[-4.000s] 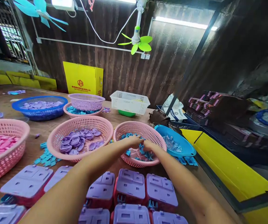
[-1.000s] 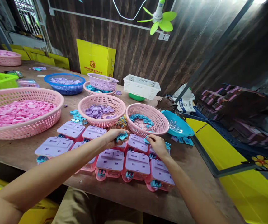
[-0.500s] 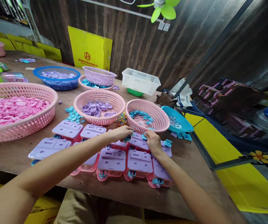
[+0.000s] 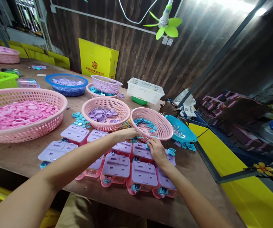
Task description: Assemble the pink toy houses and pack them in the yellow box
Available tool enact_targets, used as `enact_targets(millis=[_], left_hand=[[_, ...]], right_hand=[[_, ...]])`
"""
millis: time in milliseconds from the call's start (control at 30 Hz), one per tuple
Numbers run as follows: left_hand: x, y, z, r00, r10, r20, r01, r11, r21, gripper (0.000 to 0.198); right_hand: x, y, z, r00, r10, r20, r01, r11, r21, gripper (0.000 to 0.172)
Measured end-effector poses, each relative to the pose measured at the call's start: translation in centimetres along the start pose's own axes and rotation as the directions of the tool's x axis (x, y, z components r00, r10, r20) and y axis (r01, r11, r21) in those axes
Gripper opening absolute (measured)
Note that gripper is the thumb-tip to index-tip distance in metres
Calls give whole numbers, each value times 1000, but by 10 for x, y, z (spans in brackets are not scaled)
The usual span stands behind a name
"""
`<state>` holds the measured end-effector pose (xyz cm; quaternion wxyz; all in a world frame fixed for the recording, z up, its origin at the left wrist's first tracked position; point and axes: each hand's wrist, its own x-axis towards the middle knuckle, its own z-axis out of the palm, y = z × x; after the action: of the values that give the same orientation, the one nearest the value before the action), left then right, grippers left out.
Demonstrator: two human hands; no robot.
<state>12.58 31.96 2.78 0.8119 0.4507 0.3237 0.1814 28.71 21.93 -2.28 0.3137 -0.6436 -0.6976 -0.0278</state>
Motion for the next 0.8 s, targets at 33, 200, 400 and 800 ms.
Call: enact_targets(millis=[33, 200, 400, 800], left_hand=[[-8, -1, 0, 1000, -28, -13, 28, 999, 30, 13], [-42, -11, -5, 995, -87, -54, 87, 996, 1, 25], [-67, -17, -29, 983, -124, 135, 129, 991, -27, 24], [-74, -40, -17, 947, 266, -182, -217, 943, 254, 18]], right_hand=[[-1, -10, 0, 999, -37, -37, 38, 999, 24, 19], [2, -64, 5, 983, -167, -75, 181, 945, 273, 31], [18, -79, 13, 999, -21, 29, -1, 794, 608, 12], [12, -106, 57, 873, 459, 164, -434, 581, 689, 40]])
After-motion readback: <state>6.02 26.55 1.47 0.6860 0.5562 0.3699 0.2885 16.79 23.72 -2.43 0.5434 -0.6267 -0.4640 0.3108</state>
